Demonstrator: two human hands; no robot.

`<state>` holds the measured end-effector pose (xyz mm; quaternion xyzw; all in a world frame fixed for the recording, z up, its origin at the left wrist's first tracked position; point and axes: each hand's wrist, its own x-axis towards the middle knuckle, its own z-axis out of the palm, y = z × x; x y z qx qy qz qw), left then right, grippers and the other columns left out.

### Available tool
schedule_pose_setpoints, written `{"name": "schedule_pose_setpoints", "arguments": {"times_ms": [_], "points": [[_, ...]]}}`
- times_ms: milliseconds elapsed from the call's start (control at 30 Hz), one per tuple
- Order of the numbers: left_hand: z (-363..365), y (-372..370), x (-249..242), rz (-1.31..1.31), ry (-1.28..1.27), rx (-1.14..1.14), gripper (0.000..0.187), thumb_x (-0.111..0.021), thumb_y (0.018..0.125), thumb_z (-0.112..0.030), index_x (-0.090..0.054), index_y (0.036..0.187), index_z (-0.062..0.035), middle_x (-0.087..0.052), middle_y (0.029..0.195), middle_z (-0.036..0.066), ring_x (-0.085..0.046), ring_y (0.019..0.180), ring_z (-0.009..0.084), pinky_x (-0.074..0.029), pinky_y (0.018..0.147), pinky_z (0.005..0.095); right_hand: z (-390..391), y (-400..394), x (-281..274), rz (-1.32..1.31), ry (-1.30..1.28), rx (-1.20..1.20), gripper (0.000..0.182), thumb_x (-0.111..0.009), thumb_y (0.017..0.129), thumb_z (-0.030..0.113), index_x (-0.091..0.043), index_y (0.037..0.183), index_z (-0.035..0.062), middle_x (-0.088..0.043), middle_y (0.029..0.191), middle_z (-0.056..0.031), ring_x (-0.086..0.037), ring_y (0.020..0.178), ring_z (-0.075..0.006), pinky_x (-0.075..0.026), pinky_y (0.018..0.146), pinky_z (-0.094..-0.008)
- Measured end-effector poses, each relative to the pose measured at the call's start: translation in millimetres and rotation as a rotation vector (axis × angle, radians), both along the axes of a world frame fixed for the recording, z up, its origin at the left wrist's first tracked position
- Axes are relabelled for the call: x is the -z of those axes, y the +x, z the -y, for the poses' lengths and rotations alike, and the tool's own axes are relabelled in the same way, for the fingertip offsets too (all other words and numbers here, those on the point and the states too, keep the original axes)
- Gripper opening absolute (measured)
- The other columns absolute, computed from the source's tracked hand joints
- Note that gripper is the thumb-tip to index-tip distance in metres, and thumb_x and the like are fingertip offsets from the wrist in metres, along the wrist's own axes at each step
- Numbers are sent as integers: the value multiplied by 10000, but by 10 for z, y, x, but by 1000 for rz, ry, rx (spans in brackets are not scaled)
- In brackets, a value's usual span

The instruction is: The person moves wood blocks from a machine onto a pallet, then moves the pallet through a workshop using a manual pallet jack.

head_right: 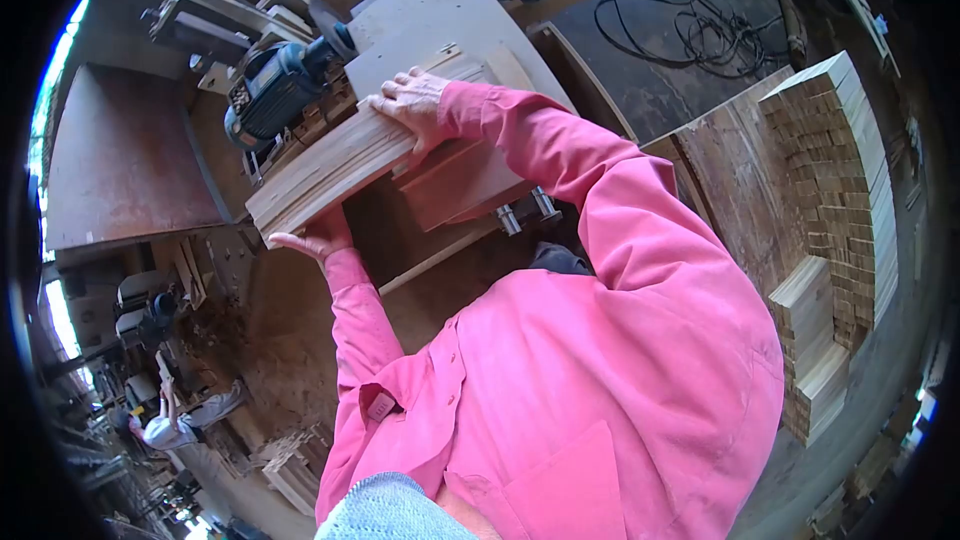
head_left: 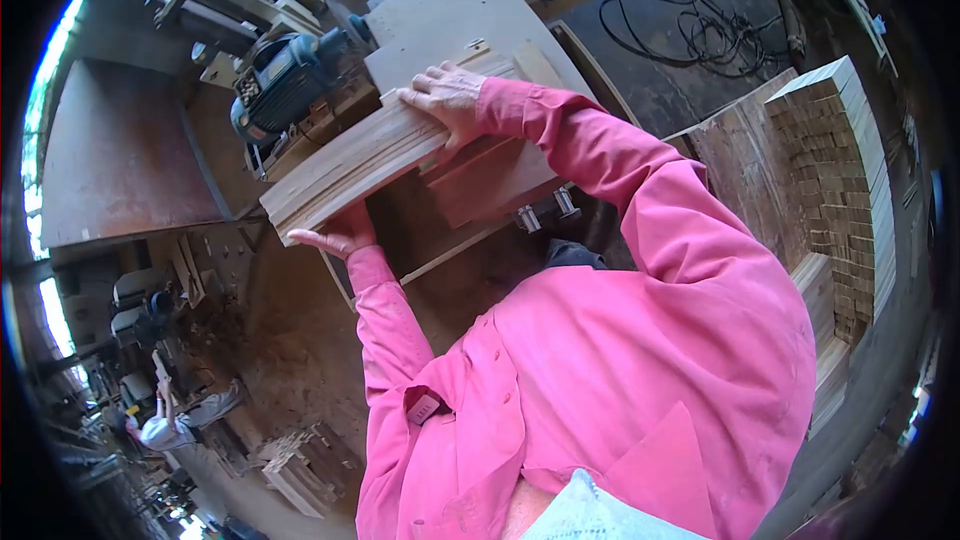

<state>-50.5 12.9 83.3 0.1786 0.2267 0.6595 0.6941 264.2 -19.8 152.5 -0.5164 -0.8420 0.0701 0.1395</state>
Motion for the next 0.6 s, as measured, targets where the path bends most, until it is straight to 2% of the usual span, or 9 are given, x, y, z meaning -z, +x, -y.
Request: {"name": "schedule_pose_setpoints", "arguments": {"times_ms": [67, 167, 267, 300, 367, 433, 500, 567, 600], "points": [[20, 75, 254, -55, -85, -38, 1096, -608, 719, -845, -393, 1513, -121, -415, 1536, 129, -415, 1383, 344, -323, 1155, 569, -8, 92, 131, -7, -16, 0, 1108, -861, 576, 570, -454, 1399, -50, -553, 1264, -208, -525, 1210, -359, -394, 1037, -447], [141, 258, 267, -60, -165, -112, 1157, -652, 674, -845, -409, 1491, -61, -429, 1520, 153, -411, 1382, 352, -320, 1162, 552, -33, 148, 189, 2, -15, -2, 1128, -863, 559, 585, -457, 1395, -54, -554, 1275, -206, -523, 1222, -348, -386, 1058, -442], [179, 1, 354, -62, -202, 45, 1209, -629, 644, -885, -422, 1468, -24, -442, 1499, 196, -400, 1384, 365, -318, 1159, 558, -65, 199, 210, -4, -49, 6, 1122, -862, 563, 586, -459, 1399, -44, -554, 1280, -198, -523, 1225, -342, -384, 1059, -436], [146, -189, 407, -96, -249, 30, 1175, -569, 700, -889, -412, 1468, -14, -428, 1509, 193, -405, 1383, 361, -323, 1153, 559, -69, 239, 225, -4, -55, 17, 1128, -859, 567, 600, -457, 1407, -36, -556, 1281, -192, -522, 1228, -337, -382, 1061, -436], [89, -371, 161, -233, -390, -126, 1097, -477, 799, -865, -373, 1489, -19, -412, 1524, 185, -412, 1380, 355, -330, 1141, 552, -61, 275, 252, -15, -60, 33, 1133, -857, 570, 614, -456, 1414, -27, -557, 1283, -186, -522, 1230, -333, -381, 1062, -435], [-104, -798, 28, -789, -396, -120, 1048, -393, 869, -834, -306, 1524, -20, -404, 1534, 176, -390, 1402, 339, -311, 1144, 540, -57, 265, 277, 33, -52, 40, 1159, -837, 577, 671, -451, 1428, -15, -558, 1291, -176, -518, 1243, -322, -372, 1069, -433], [-323, -1000, -171, -1086, -304, -13, 1048, -371, 895, -816, -230, 1560, -19, -388, 1549, 167, -344, 1438, 295, -257, 1175, 498, -13, 303, 101, 20, -98, 38, 1175, -823, 580, 697, -445, 1435, -15, -555, 1297, -177, -514, 1252, -319, -366, 1076, -431], [-600, -1153, -256, -1041, -246, 145, 974, -382, 938, -757, -279, 1543, 0, -407, 1539, 166, -368, 1425, 287, -261, 1180, 443, -3, 328, 10, 9, -133, 34, 1191, -810, 583, 722, -438, 1441, -15, -553, 1304, -178, -511, 1261, -315, -359, 1083, -430], [-703, -1186, -272, -1048, -243, 146, 974, -382, 938, -757, -279, 1543, 0, -407, 1539, 166, -368, 1425, 287, -261, 1180, 443, 1, 332, 0, 13, -143, 31, 1195, -803, 584, 729, -435, 1443, -16, -551, 1311, -179, -509, 1266, -315, -352, 1089, -428]]}}
